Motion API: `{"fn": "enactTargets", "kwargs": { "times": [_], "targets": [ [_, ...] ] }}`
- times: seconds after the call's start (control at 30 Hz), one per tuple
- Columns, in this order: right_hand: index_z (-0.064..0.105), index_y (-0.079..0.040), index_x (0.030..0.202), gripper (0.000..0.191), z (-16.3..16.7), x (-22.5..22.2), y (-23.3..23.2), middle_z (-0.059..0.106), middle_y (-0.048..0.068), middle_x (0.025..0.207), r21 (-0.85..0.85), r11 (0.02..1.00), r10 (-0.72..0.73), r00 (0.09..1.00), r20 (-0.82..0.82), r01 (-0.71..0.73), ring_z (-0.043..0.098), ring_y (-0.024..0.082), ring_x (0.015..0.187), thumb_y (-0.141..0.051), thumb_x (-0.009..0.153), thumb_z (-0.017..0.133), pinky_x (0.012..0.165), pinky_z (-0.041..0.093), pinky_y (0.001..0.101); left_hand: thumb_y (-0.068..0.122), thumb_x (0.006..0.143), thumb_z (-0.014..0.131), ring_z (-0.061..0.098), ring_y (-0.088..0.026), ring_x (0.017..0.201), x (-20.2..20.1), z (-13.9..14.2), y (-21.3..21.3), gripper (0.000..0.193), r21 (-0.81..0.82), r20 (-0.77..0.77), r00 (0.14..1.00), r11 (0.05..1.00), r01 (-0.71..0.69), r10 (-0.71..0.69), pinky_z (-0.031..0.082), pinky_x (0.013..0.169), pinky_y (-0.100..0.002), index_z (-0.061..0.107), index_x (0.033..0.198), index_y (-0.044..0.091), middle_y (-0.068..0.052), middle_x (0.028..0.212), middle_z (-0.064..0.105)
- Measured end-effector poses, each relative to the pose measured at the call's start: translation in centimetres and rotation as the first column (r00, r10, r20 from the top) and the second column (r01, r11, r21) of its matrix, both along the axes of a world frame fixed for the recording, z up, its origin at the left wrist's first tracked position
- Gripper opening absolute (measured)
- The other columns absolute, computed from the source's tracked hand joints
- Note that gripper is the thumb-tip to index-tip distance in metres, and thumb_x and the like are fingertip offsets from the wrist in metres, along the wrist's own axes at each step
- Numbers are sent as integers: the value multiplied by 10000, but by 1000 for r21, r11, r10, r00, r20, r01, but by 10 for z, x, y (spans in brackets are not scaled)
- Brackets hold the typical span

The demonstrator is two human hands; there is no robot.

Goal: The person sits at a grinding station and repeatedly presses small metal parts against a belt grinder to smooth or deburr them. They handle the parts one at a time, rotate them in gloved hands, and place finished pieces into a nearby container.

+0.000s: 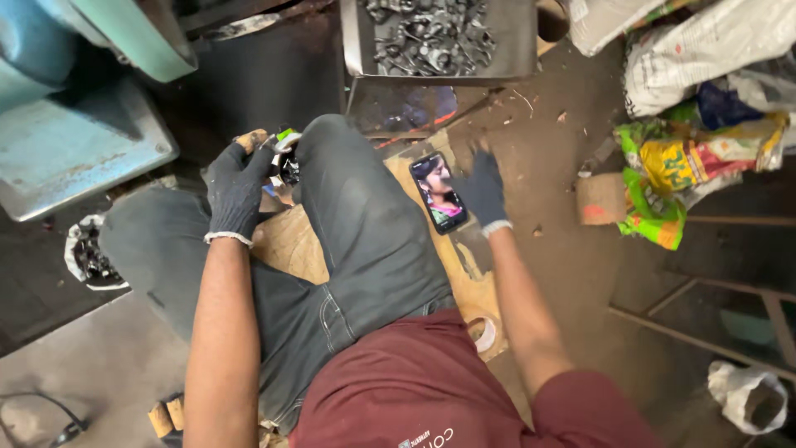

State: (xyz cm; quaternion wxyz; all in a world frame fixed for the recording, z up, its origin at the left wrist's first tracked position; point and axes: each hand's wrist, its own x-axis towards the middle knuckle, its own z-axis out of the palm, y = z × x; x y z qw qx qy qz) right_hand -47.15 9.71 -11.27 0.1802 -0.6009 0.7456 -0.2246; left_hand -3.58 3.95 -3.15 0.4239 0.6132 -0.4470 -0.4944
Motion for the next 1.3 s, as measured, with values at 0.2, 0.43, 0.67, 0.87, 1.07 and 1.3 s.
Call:
{"fn": "enactTargets", "kwargs": {
  "times": [0.2, 0.43, 0.67, 0.87, 1.07, 1.3],
  "targets": [
    [605, -39, 1298, 398, 42, 156, -73, 681, 114, 1166, -75, 986, -108, 904, 413, 152, 644, 237, 1052, -180, 964, 769, 919, 495, 376, 226, 993, 719, 634, -42, 841, 3, -2, 10, 331, -38, 9, 999, 999, -36, 37, 528, 756, -218, 725, 1252, 21, 14, 1021, 725],
    [623, -84, 1232, 391, 58, 273, -41, 688, 142, 1173, -78, 898, 440, 881, 175, -433, 660, 344, 1033, -361, 959, 662, 835, 498, 457, 289, 1036, 686, 627, -35, 790, -1, 7, 16, 339, 80, -52, 998, 996, -36, 41, 510, 710, -214, 736, 1247, 30, 23, 974, 735],
    [586, -62, 1320, 394, 63, 236, -50, 678, 129, 1221, -310, 899, 427, 769, 476, -308, 659, 301, 1136, -244, 982, 675, 978, 511, 391, 232, 995, 658, 656, -50, 773, -7, 5, 10, 339, 29, 85, 993, 996, 82, -84, 509, 691, -227, 730, 1255, 28, -33, 964, 758],
    [618, -38, 1329, 345, 52, 103, -18, 674, 91, 1273, -256, 962, 226, 793, 566, -92, 640, 225, 1181, -68, 988, 657, 1045, 497, 346, 220, 981, 681, 669, -69, 849, 4, -9, 8, 327, -72, 167, 986, 997, 13, 0, 532, 756, -239, 737, 1219, 3, -40, 1013, 759],
    [620, -25, 1277, 427, 36, -23, 49, 723, 87, 1108, 259, 931, -319, 919, 232, 257, 663, 155, 999, -253, 930, 720, 882, 518, 302, 238, 979, 695, 694, -99, 903, 7, -15, 6, 331, -110, 158, 987, 994, 2, 15, 531, 805, -255, 741, 1217, 12, -64, 1051, 766],
    [549, -48, 1381, 582, -5, -13, 65, 671, 103, 1220, 416, 907, -294, 797, 528, 60, 638, 175, 1077, -332, 911, 743, 914, 504, 309, 235, 988, 693, 721, -99, 939, 5, -17, 8, 324, -142, 233, 973, 989, 41, -7, 529, 832, -252, 750, 1217, 14, -74, 1078, 780]
  ]
}}
